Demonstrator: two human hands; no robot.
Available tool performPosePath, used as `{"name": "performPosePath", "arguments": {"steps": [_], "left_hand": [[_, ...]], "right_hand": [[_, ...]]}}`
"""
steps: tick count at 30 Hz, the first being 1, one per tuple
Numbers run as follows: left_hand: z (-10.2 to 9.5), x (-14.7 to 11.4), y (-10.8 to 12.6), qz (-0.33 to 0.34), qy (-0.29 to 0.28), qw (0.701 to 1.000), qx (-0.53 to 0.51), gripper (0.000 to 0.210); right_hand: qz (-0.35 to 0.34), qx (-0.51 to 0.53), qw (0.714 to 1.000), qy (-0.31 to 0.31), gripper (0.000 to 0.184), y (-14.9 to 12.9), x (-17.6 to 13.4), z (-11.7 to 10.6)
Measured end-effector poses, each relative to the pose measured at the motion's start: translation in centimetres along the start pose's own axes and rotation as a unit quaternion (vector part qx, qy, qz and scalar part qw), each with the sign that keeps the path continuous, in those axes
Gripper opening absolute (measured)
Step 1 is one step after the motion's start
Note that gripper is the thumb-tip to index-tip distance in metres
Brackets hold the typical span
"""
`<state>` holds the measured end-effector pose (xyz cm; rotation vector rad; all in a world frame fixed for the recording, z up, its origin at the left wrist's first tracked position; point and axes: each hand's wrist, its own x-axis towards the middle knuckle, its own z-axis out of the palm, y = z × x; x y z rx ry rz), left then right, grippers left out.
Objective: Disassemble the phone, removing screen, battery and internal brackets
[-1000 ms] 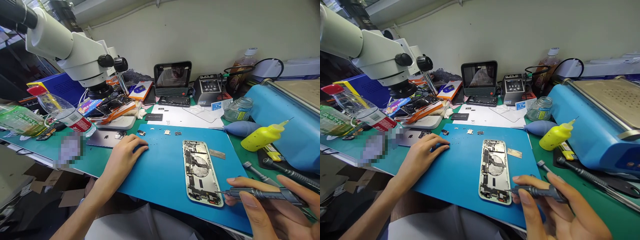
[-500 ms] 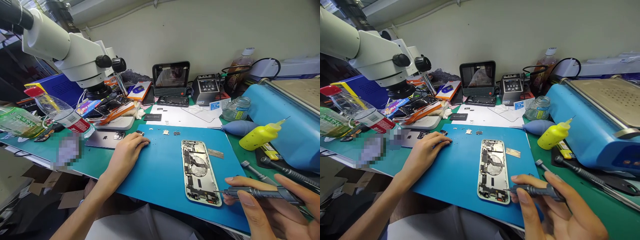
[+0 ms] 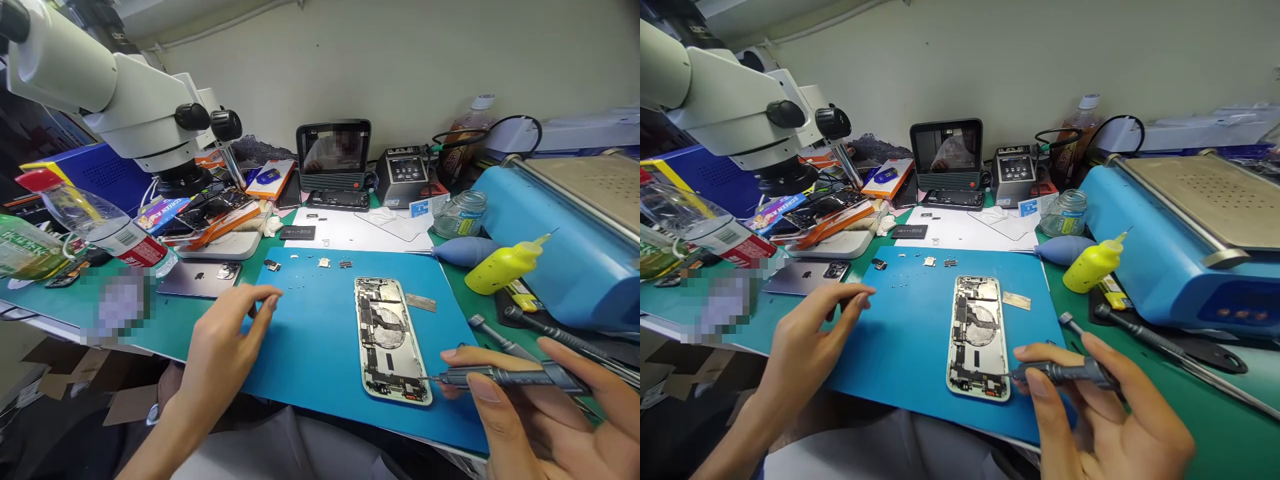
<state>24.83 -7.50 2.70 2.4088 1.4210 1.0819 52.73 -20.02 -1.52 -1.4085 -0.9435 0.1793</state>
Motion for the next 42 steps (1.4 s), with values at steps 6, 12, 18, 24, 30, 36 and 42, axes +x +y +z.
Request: {"name": "performPosePath", "arguments": {"steps": [6, 12, 18, 24, 30, 36, 42], "left_hand": [[1.0, -4.6, 3.5, 0.039, -0.089, 0.994, -0.048, 0.016], [3.5, -5.2, 5.6, 0.073, -0.146, 0.985, -0.063, 0.015], [4.6, -4.0, 5.7, 0.114, -0.171, 0.977, -0.051, 0.039], [5.7, -3.7, 6.9, 0.074, -0.115, 0.989, 0.058, 0.04], [7.0, -3.0, 7.9, 0.102, -0.088, 0.986, 0.094, 0.04], [6.6, -2.4, 6.4, -0.007, -0.153, 0.982, -0.111, 0.043], [6.1, -2.7, 5.8, -0.17, -0.168, 0.942, -0.234, 0.063]], "right_hand": [[0.008, -0.023, 1.0, 0.016, 0.05, -1.5, 0.9, 0.5], [0.014, -0.052, 0.998, 0.026, 0.066, -1.3, 0.2, 0.2], [0.029, -0.09, 0.995, -0.034, 0.057, -1.3, 0.3, -0.1], [0.046, -0.085, 0.993, -0.065, 0.052, -1.2, 0.7, -0.1], [0.033, -0.074, 0.988, -0.13, 0.052, -1.3, 0.5, -0.9], [0.038, -0.024, 0.988, -0.15, 0.052, -1.0, 0.0, -0.8], [0.046, 0.003, 0.997, -0.068, 0.057, -1.8, 0.8, -2.7]]}}
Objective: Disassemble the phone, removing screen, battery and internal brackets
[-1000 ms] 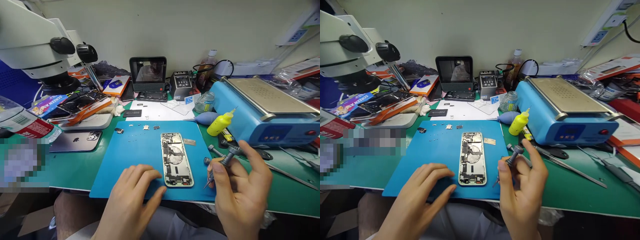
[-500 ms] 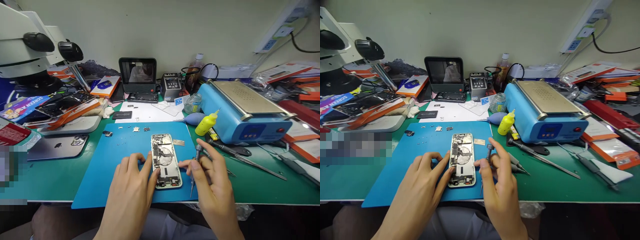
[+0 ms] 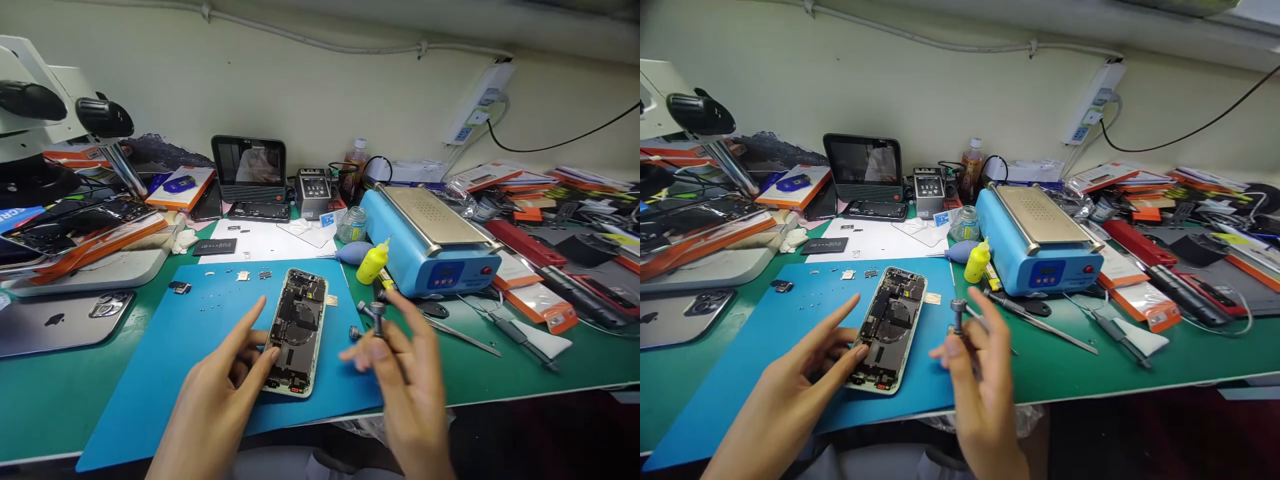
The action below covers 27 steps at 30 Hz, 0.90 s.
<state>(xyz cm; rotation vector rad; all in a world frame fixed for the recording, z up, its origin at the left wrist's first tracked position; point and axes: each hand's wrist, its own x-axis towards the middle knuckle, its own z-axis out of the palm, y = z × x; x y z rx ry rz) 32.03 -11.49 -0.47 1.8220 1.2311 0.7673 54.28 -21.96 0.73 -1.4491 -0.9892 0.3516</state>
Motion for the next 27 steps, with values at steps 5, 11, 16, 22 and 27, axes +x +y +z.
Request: {"name": "performPosePath", "arguments": {"steps": [5, 11, 16, 22, 27], "left_hand": [[0.1, -0.3, -0.1, -0.018, -0.013, 0.995, -0.096, 0.055], [0.6, -0.1, 2.2, -0.103, -0.015, 0.977, -0.185, 0.045], [-0.3, 0.2, 2.2, -0.085, -0.057, 0.977, -0.185, 0.032], [-1.0, 0.4, 1.3, -0.069, -0.097, 0.973, -0.197, 0.034], [-1.2, 0.9, 0.8, -0.033, -0.143, 0.972, -0.182, 0.039]], "right_hand": [[-0.079, -0.363, 0.924, 0.086, 0.043, 0.5, 2.9, -7.4], [-0.167, -0.501, 0.848, -0.041, 0.052, 3.5, 5.3, -11.6], [-0.219, -0.515, 0.826, -0.069, 0.055, 4.6, 5.2, -11.8], [-0.244, -0.486, 0.838, -0.055, 0.045, 2.4, 5.3, -9.0], [-0.234, -0.497, 0.824, -0.14, 0.073, 1.3, 7.6, -6.1]]}}
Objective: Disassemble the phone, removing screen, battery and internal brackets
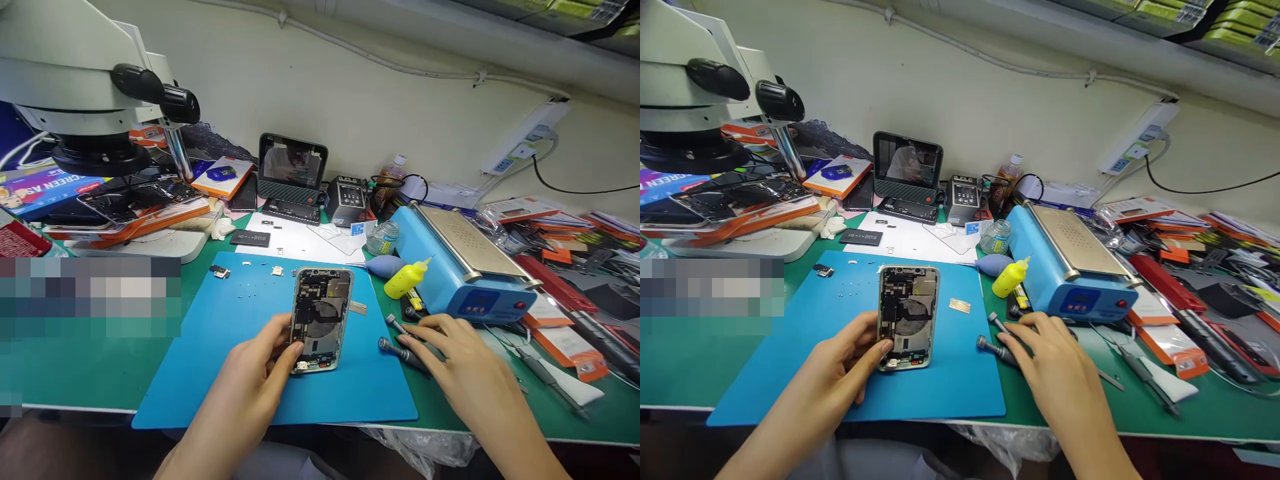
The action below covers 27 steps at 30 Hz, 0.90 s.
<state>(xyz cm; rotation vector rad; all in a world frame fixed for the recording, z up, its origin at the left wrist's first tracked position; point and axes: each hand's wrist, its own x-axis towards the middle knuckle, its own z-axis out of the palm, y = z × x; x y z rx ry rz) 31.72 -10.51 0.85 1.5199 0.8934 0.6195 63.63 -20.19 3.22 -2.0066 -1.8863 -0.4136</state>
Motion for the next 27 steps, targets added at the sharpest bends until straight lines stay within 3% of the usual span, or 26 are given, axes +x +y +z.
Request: {"name": "performPosePath", "arguments": {"steps": [2, 7, 12, 16, 21, 27], "left_hand": [[0.0, 0.1, -0.1, 0.004, -0.003, 1.0, 0.001, 0.04], [0.1, 0.1, -0.3, 0.006, 0.004, 1.0, 0.007, 0.039], [0.1, 0.1, -0.6, 0.0, 0.001, 1.0, 0.005, 0.041], [0.1, 0.2, -0.6, -0.003, 0.003, 1.0, 0.005, 0.04], [0.0, 0.3, -0.5, -0.01, 0.001, 1.0, 0.004, 0.044], [-0.1, 0.3, -0.2, -0.021, -0.003, 1.0, -0.004, 0.046]], "right_hand": [[-0.006, -0.001, 1.0, -0.008, 0.07, -0.3, 1.0, 0.0], [0.007, 0.007, 0.999, 0.046, 0.037, -2.7, 0.8, -0.7], [0.046, 0.149, 0.985, 0.071, 0.016, -6.4, -0.6, -1.2], [0.123, 0.258, 0.956, 0.061, 0.014, -8.2, -1.3, -1.2], [0.219, 0.414, 0.882, 0.057, 0.023, -8.5, -1.6, 0.0], [0.275, 0.39, 0.863, 0.168, 0.036, -8.3, -0.5, 1.5]]}}
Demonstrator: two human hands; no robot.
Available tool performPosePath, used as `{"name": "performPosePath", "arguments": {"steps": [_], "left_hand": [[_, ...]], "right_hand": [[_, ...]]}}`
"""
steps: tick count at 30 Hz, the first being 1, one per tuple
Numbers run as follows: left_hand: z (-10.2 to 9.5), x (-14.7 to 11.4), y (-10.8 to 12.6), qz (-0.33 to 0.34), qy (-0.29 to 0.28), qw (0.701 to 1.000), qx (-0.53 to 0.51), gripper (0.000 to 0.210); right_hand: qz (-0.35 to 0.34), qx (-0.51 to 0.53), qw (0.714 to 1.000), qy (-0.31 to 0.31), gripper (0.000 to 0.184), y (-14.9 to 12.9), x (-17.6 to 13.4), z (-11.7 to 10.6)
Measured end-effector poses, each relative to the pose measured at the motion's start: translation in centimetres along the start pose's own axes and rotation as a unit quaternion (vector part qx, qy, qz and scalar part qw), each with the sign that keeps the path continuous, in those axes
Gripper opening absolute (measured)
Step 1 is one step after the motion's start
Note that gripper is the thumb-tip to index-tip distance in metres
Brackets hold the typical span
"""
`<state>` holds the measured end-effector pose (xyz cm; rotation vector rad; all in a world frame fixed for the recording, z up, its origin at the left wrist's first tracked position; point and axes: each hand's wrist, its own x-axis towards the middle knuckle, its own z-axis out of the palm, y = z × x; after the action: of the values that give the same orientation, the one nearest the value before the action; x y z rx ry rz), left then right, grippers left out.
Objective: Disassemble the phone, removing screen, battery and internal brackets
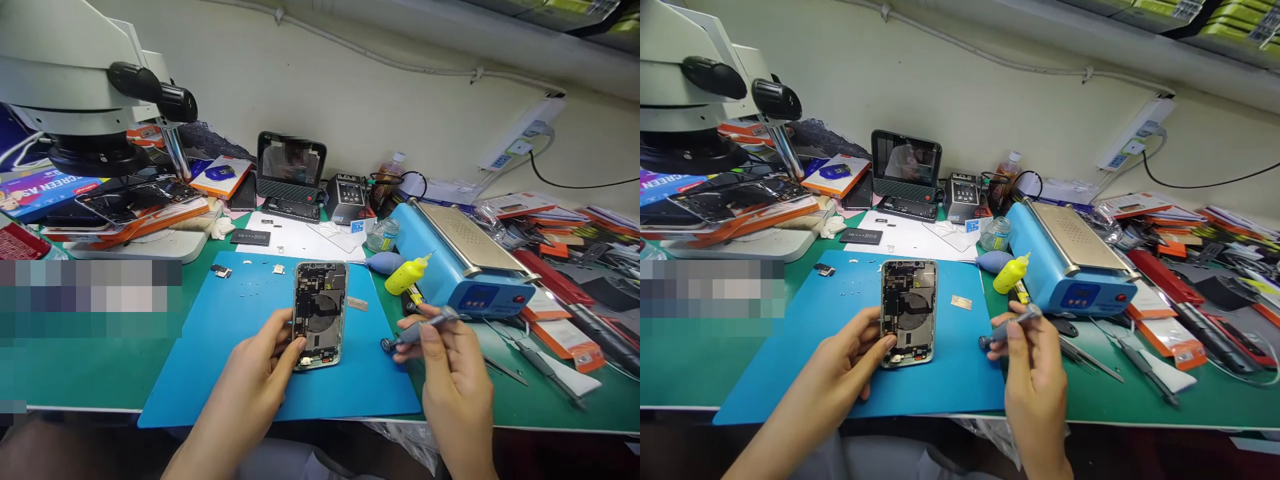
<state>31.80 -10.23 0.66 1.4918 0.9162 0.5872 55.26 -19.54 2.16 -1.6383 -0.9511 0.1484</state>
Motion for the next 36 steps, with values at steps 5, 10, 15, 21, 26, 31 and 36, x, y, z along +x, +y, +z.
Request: {"name": "performPosePath", "arguments": {"steps": [5, 10, 15, 21, 26, 31, 36], "left_hand": [[0.2, -0.2, 0.1, -0.011, 0.008, 1.0, -0.016, 0.047], [0.2, -0.2, -0.1, -0.004, 0.019, 1.0, -0.022, 0.043], [0.1, -0.1, -0.1, 0.009, 0.027, 1.0, -0.004, 0.039], [0.1, -0.2, 0.3, 0.019, 0.034, 0.999, -0.002, 0.035], [0.0, -0.3, 0.4, 0.02, 0.032, 0.999, 0.013, 0.034], [0.0, -0.4, 0.4, 0.021, 0.036, 0.999, 0.02, 0.035], [-0.1, -0.4, 0.3, 0.015, 0.036, 0.999, 0.012, 0.035]], "right_hand": [[-0.045, 0.097, 0.994, -0.017, 0.071, -2.4, -1.3, 2.8], [-0.058, 0.123, 0.986, -0.095, 0.042, -2.9, -2.3, 6.0], [-0.102, 0.1, 0.981, -0.134, 0.042, -2.3, -2.2, 6.6], [-0.141, 0.049, 0.975, -0.163, 0.045, -2.1, -2.4, 6.3], [-0.15, 0.026, 0.976, -0.155, 0.048, -1.7, -2.8, 6.3], [-0.166, 0.007, 0.975, -0.15, 0.051, -1.6, -2.8, 6.4], [-0.157, 0.011, 0.974, -0.161, 0.051, -1.7, -2.5, 6.4]]}}
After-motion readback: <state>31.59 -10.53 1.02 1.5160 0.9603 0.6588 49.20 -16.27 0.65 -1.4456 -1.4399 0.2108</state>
